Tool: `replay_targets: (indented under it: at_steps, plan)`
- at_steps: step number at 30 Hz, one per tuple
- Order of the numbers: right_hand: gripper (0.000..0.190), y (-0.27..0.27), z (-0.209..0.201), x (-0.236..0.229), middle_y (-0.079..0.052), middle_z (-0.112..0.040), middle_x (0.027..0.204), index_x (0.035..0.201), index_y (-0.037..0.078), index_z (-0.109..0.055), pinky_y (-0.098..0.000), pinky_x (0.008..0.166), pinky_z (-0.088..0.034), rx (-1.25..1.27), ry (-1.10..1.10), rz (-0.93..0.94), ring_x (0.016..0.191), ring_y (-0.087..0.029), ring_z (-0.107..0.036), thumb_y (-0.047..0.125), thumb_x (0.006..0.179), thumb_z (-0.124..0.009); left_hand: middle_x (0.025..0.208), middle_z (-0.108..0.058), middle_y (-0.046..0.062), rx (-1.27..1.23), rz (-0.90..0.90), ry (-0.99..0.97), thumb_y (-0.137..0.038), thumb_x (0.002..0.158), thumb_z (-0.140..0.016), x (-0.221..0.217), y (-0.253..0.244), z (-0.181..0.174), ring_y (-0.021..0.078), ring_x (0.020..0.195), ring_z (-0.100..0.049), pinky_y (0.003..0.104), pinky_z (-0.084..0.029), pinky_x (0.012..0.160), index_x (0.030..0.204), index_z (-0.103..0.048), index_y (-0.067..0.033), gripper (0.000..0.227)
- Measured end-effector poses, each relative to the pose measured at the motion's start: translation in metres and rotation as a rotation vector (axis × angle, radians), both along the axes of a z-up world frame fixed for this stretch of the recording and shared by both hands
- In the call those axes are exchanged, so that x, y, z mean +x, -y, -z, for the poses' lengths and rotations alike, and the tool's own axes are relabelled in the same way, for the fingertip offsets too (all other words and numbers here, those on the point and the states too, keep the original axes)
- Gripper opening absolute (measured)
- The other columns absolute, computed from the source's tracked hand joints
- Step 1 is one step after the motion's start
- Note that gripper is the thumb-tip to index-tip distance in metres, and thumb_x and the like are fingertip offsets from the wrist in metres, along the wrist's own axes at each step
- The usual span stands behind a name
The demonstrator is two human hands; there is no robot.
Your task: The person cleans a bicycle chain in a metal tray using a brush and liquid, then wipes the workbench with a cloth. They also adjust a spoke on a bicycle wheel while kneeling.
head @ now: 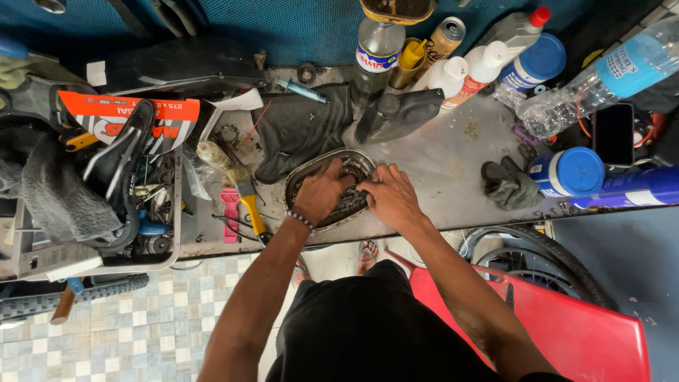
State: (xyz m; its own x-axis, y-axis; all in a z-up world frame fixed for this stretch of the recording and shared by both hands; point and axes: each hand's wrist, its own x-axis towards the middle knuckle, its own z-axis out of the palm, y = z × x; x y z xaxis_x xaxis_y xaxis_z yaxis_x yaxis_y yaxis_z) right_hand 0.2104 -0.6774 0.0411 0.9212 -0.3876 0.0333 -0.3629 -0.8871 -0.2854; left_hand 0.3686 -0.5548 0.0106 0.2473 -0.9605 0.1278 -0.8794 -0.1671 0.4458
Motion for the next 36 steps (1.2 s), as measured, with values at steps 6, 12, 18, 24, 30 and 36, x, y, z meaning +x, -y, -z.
replay_targets:
  at_steps: [6, 12, 18, 24, 30, 36]
  plan:
    - [0.031, 0.002, -0.004, -0.003, -0.003, -0.059, 0.106, 0.104, 0.024, -0.082, -0.0409, 0.088, -0.042, -0.055, -0.029, 0.003, 0.108, -0.026, -0.051, 0.012, 0.076, -0.075, 0.129, -0.057, 0.013, 0.117, 0.126, -0.016, -0.011, 0.090, -0.062, 0.019, -0.001, -0.010, 0.0291, 0.107, -0.066, 0.044, -0.056, 0.085, 0.113, -0.075, -0.0177, 0.027]
    - [0.031, 0.003, -0.006, -0.006, -0.003, -0.059, 0.105, 0.105, 0.025, -0.082, -0.0402, 0.089, -0.042, -0.039, -0.027, 0.017, 0.108, -0.025, -0.050, 0.013, 0.077, -0.075, 0.117, -0.060, 0.012, 0.066, -0.021, 0.053, -0.016, 0.081, -0.069, 0.022, -0.023, -0.001, 0.0307, 0.115, -0.062, 0.042, -0.057, 0.085, 0.093, -0.076, -0.0119, 0.015]
    - [0.035, -0.003, -0.005, -0.001, -0.003, -0.059, 0.107, 0.108, 0.025, -0.082, -0.0400, 0.090, -0.042, -0.011, 0.017, -0.144, 0.107, -0.026, -0.050, 0.011, 0.077, -0.074, 0.110, -0.060, 0.006, -0.066, -0.241, -0.036, -0.008, 0.087, -0.064, 0.030, -0.057, -0.005, 0.0264, 0.111, -0.065, 0.041, -0.057, 0.090, 0.107, -0.079, -0.0187, 0.027]
    - [0.039, -0.002, -0.019, 0.005, -0.005, -0.059, 0.107, 0.111, 0.023, -0.081, -0.0405, 0.089, -0.042, -0.067, -0.049, -0.043, 0.108, -0.025, -0.050, 0.010, 0.075, -0.074, 0.109, -0.058, 0.006, -0.023, -0.221, -0.040, -0.013, 0.084, -0.070, 0.021, -0.071, -0.010, 0.0280, 0.111, -0.063, 0.043, -0.058, 0.085, 0.099, -0.079, -0.0205, 0.019]
    - [0.039, -0.012, -0.017, 0.006, -0.005, -0.059, 0.107, 0.110, 0.021, -0.081, -0.0406, 0.090, -0.042, -0.064, 0.016, -0.111, 0.108, -0.027, -0.050, 0.010, 0.074, -0.074, 0.112, -0.057, 0.009, 0.053, -0.166, -0.069, -0.007, 0.083, -0.066, -0.005, -0.080, -0.010, 0.0282, 0.114, -0.063, 0.044, -0.060, 0.084, 0.102, -0.078, -0.0204, 0.026]
    - [0.034, -0.014, -0.017, 0.003, -0.004, -0.060, 0.108, 0.104, 0.022, -0.082, -0.0394, 0.090, -0.042, -0.048, -0.007, -0.087, 0.109, -0.027, -0.051, 0.009, 0.074, -0.074, 0.119, -0.056, 0.014, 0.007, -0.173, 0.021, -0.011, 0.075, -0.071, -0.009, -0.081, -0.014, 0.0335, 0.116, -0.060, 0.046, -0.059, 0.082, 0.098, -0.078, -0.0140, 0.024]
